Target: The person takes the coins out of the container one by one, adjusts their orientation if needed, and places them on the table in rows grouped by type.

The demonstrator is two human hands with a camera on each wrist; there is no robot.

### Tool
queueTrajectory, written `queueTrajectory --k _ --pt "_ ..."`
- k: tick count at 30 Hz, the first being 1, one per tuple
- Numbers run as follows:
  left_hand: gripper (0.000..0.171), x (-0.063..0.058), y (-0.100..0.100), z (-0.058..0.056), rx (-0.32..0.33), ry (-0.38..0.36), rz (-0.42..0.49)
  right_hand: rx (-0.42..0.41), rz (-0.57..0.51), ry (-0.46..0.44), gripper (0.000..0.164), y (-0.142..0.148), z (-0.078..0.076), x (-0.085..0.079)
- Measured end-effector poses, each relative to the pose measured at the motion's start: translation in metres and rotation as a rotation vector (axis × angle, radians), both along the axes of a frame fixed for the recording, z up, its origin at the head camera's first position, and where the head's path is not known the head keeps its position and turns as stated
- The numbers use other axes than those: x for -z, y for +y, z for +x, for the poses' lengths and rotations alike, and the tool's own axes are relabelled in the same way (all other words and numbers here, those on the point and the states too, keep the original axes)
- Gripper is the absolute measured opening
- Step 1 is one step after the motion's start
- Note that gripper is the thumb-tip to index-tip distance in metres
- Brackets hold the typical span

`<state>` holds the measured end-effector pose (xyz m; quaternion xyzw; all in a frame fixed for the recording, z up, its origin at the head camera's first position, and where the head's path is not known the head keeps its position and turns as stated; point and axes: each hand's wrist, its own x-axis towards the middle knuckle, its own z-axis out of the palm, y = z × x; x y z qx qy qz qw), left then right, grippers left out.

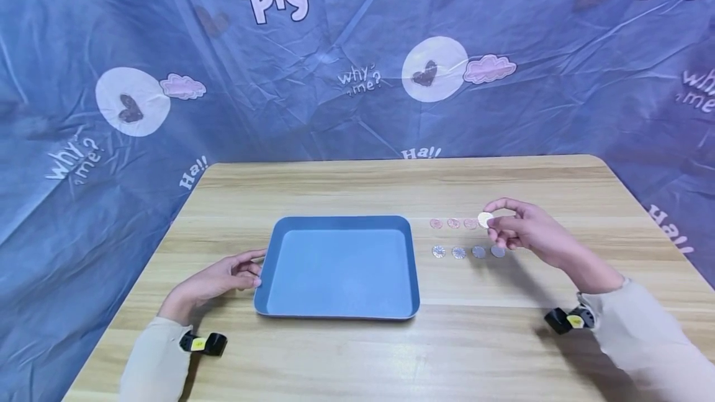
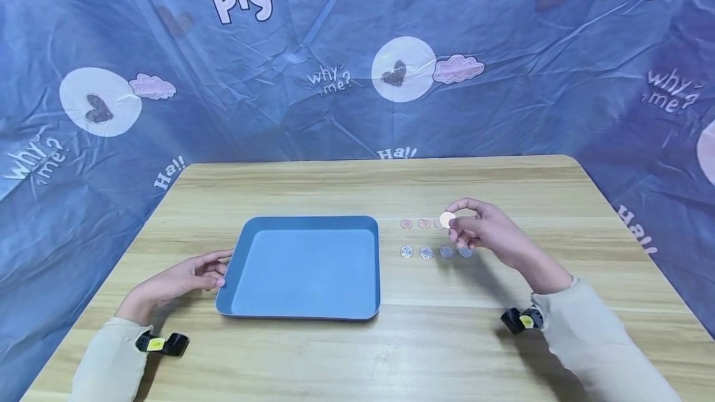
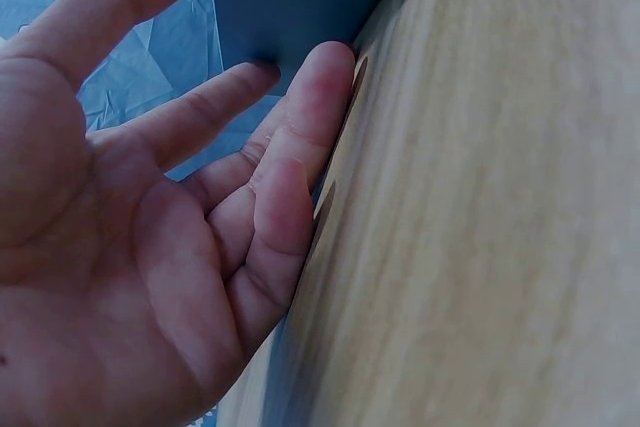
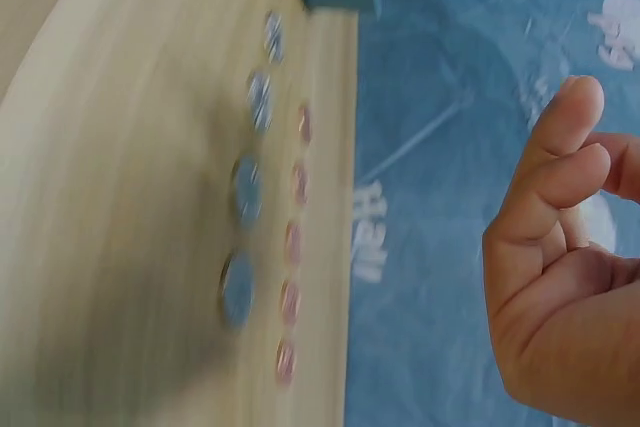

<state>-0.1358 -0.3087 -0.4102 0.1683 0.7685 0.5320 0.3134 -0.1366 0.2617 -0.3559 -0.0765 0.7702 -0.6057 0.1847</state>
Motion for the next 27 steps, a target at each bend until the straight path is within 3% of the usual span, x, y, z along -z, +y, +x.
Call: queueTrajectory --k 10,21,27 --pt "0.075 -0.001 0.0 0.0 -0.002 0.013 -0.005 0.067 0.113 -0.011 0.013 0.035 0.005 0.013" --pt "0.076 -0.001 0.0 0.001 -0.005 0.002 -0.001 0.062 0.211 -0.092 0.02 0.056 0.006 0.031" --pt "0.076 -0.001 0.001 0.001 -0.004 -0.003 0.005 0.04 0.265 -0.129 0.031 0.058 0.006 0.037"
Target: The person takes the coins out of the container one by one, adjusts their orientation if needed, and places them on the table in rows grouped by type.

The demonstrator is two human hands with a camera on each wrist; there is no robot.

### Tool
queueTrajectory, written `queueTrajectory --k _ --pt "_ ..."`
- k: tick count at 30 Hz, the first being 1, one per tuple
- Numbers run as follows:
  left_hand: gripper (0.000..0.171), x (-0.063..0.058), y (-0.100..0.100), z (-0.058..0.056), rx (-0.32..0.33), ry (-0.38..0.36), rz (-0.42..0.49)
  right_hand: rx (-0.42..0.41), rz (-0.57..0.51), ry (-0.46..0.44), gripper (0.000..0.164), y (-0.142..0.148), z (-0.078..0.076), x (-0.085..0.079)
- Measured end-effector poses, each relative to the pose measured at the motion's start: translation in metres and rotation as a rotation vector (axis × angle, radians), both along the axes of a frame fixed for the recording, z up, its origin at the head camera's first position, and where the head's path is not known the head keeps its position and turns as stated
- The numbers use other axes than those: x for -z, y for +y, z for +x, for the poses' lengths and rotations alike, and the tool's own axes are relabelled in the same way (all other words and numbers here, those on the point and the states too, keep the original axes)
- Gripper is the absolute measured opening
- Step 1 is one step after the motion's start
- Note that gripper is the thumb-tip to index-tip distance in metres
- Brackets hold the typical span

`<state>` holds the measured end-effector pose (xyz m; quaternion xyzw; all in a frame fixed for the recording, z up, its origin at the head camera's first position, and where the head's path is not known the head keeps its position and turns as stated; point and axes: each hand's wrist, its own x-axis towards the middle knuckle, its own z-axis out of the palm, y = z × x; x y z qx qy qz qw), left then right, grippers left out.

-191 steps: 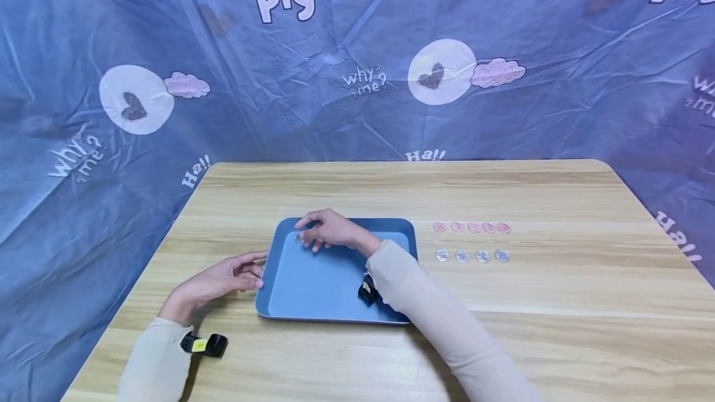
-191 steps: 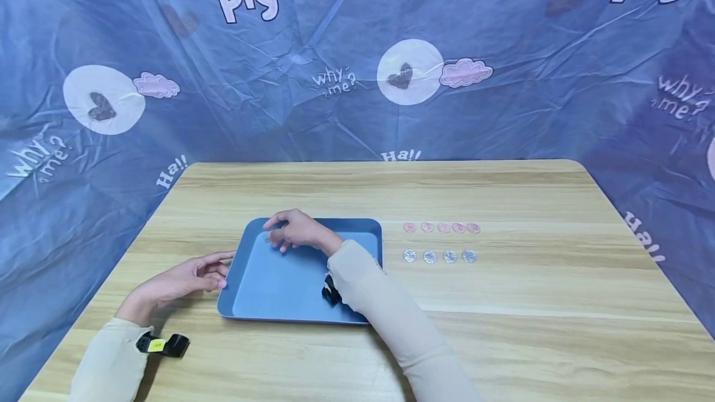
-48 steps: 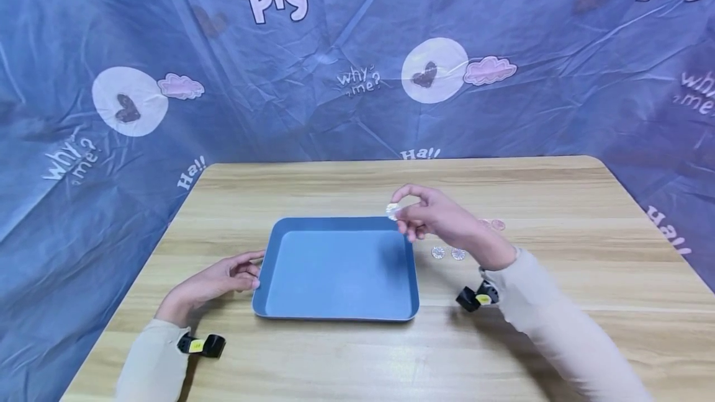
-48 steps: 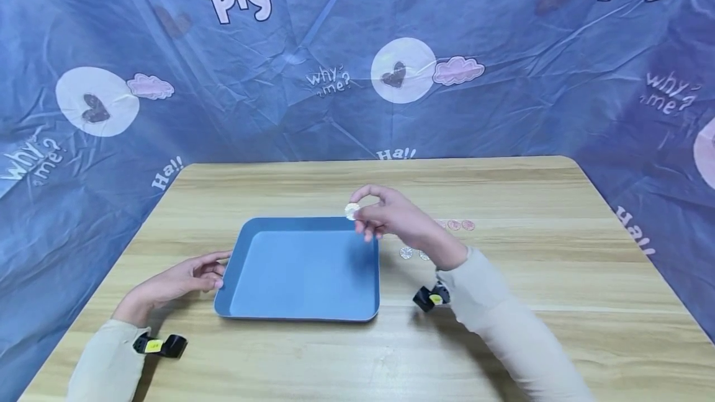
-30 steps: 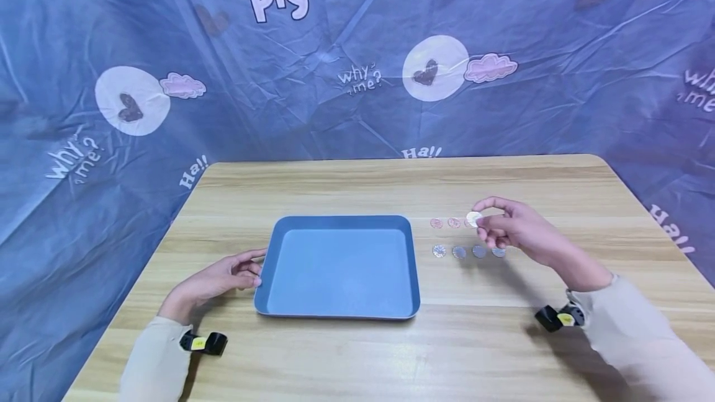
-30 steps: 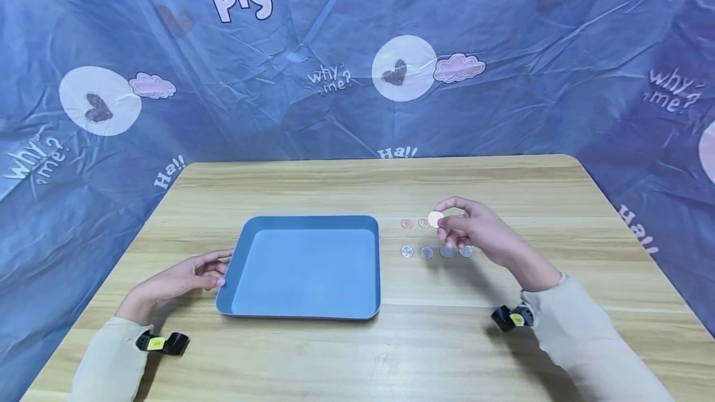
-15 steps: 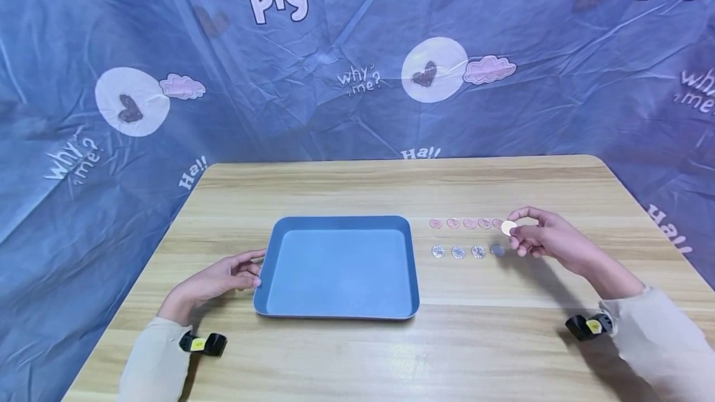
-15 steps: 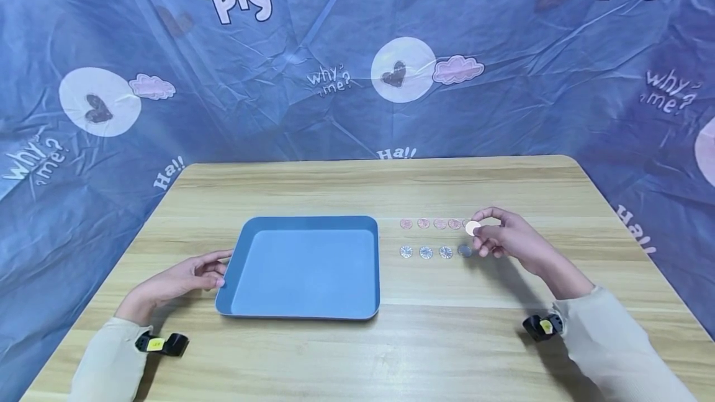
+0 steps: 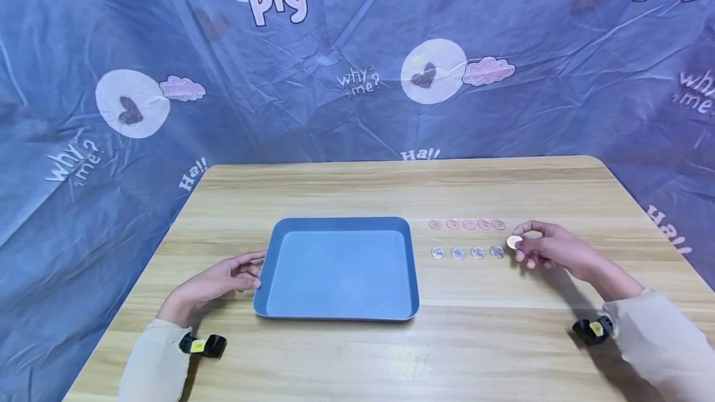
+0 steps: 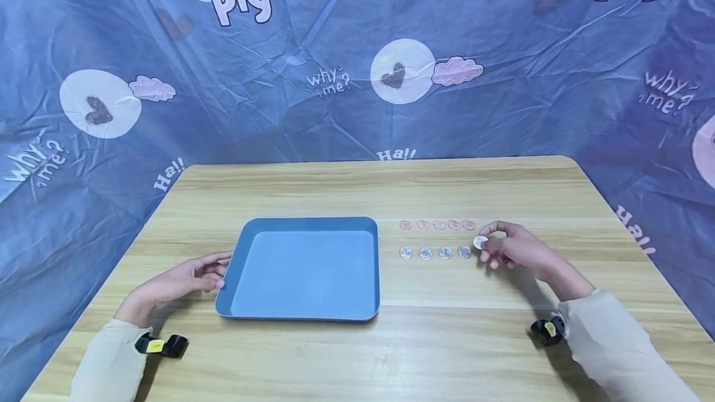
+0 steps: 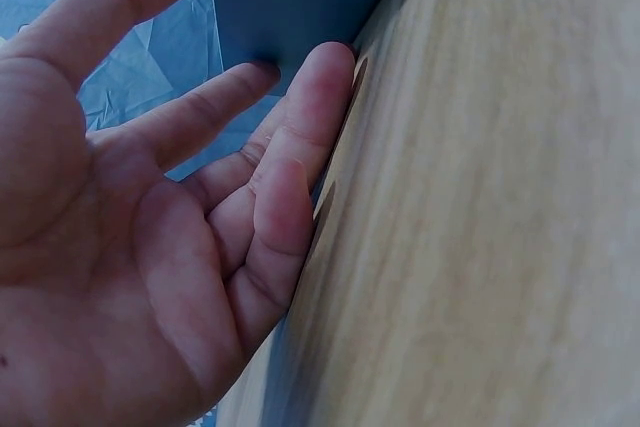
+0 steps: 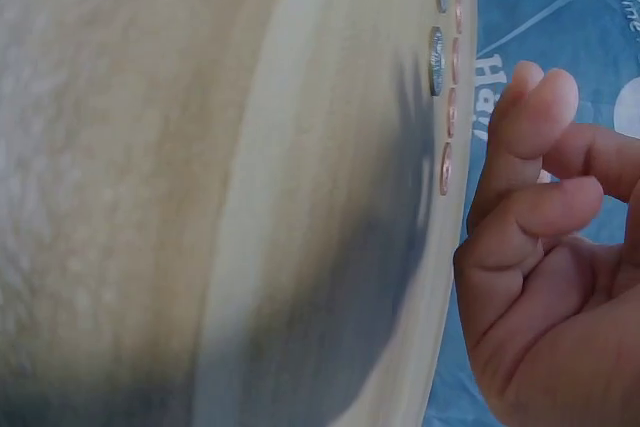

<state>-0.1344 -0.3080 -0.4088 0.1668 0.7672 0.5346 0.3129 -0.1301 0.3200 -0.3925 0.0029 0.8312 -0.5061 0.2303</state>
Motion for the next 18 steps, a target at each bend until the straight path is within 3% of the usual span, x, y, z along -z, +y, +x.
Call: queueTrajectory --k 7,18 --pt "0.076 0.0 0.0 0.0 0.003 0.0 0.004 -0.014 0.059 -0.014 0.039 0.003 0.0 0.005" --pt "0.076 0.001 0.0 -0.001 0.003 0.006 -0.007 0.013 0.15 -0.009 0.03 0.003 0.0 0.014"
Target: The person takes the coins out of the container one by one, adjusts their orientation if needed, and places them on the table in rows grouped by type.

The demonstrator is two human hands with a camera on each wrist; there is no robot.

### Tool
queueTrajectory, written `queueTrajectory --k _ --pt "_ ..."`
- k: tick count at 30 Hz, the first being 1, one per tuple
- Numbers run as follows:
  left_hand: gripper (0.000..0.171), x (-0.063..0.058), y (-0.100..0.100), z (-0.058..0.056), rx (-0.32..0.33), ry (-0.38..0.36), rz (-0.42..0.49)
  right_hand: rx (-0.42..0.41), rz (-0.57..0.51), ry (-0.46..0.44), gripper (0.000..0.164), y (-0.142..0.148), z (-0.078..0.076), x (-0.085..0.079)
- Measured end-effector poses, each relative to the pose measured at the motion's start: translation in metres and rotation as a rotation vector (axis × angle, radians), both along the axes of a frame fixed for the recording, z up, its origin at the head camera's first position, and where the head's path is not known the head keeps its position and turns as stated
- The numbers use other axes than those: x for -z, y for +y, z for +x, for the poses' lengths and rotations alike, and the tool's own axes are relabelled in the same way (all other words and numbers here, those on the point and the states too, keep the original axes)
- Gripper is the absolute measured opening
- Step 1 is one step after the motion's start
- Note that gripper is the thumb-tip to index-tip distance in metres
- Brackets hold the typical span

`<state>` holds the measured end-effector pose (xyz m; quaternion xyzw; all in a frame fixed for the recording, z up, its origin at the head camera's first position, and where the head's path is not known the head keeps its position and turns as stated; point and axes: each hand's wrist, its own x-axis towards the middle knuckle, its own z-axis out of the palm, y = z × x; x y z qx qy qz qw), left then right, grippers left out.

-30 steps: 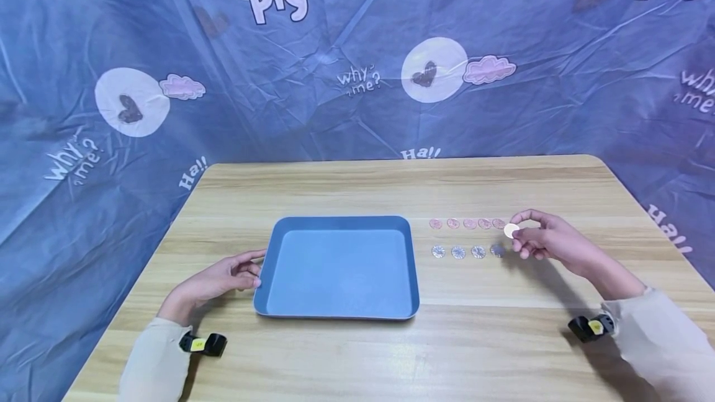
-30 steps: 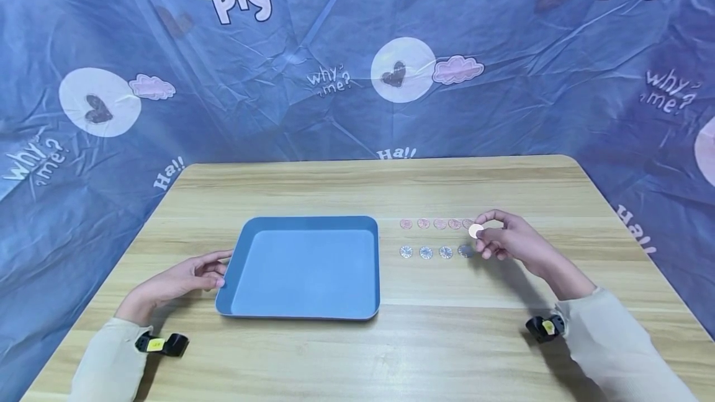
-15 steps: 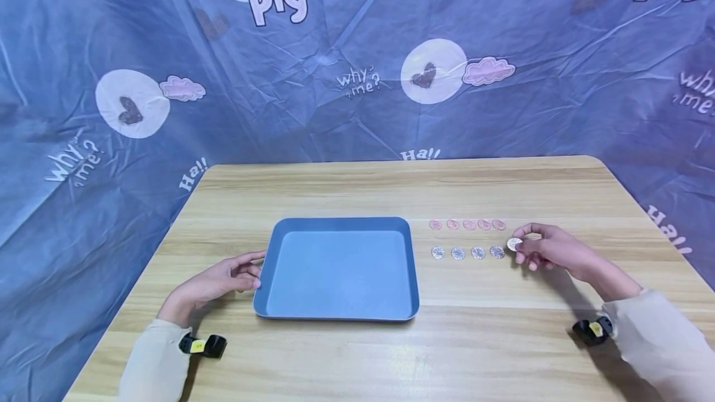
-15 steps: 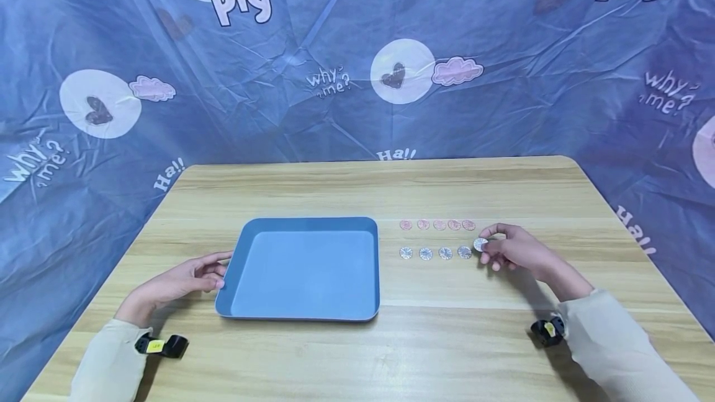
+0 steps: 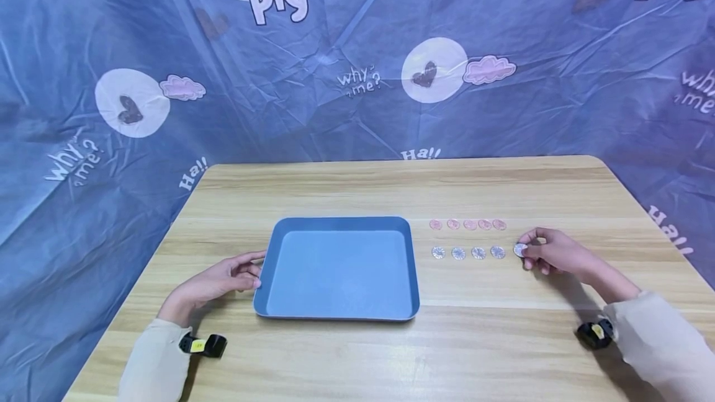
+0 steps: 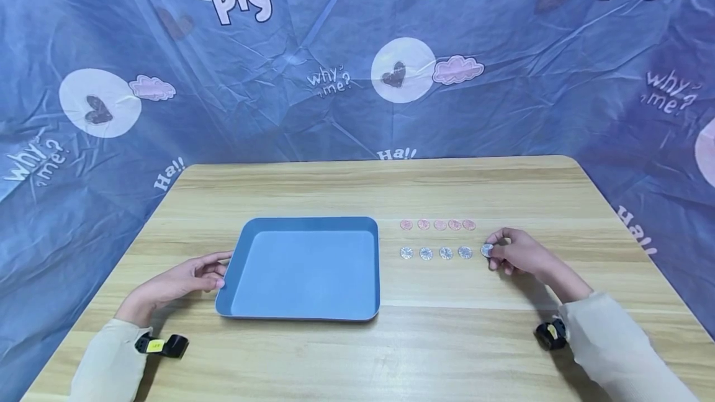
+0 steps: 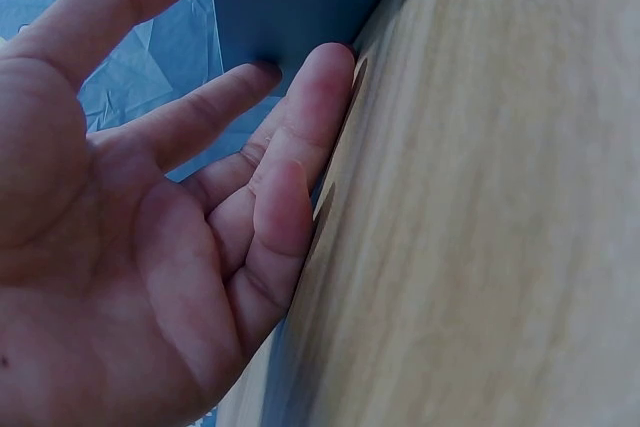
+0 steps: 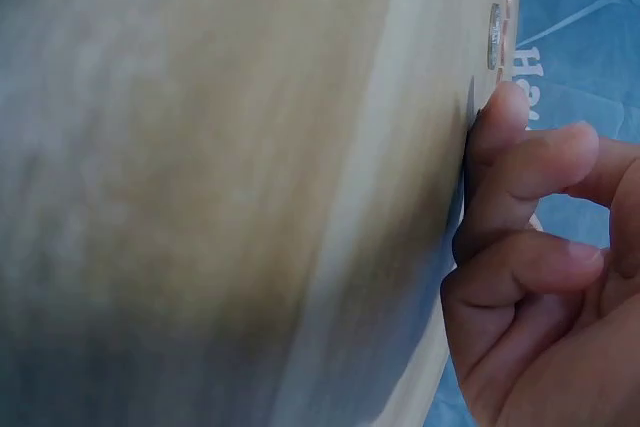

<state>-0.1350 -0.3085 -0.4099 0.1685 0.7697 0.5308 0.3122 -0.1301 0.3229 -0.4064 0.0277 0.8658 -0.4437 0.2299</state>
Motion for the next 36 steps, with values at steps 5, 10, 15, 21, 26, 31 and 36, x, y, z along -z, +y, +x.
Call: queueTrajectory --k 5,10,15,21,26,31,36 --pt "0.074 -0.001 0.0 0.0 0.006 0.009 0.005 -0.027 0.034 0.031 0.029 -0.001 -0.002 0.002" --pt "0.074 -0.001 -0.001 0.0 0.001 0.009 0.001 -0.038 0.052 0.016 0.032 -0.002 -0.006 0.004" --pt "0.075 0.002 -0.001 0.0 -0.006 0.005 -0.025 -0.045 0.055 0.004 0.033 -0.003 -0.008 0.005" --pt "0.076 0.003 -0.002 -0.001 -0.02 0.017 -0.057 -0.053 0.027 0.003 0.037 -0.003 -0.007 0.003" --pt "0.075 0.002 -0.003 -0.001 -0.012 0.024 -0.037 -0.057 0.006 0.044 0.045 0.001 0.001 -0.001" --pt "0.07 -0.003 -0.002 0.001 -0.013 0.092 -0.082 -0.071 0.011 0.22 0.041 0.011 0.016 -0.007" --pt "0.059 -0.015 0.002 0.003 -0.119 0.284 -0.217 -0.097 0.155 0.54 0.032 0.017 0.031 -0.014"
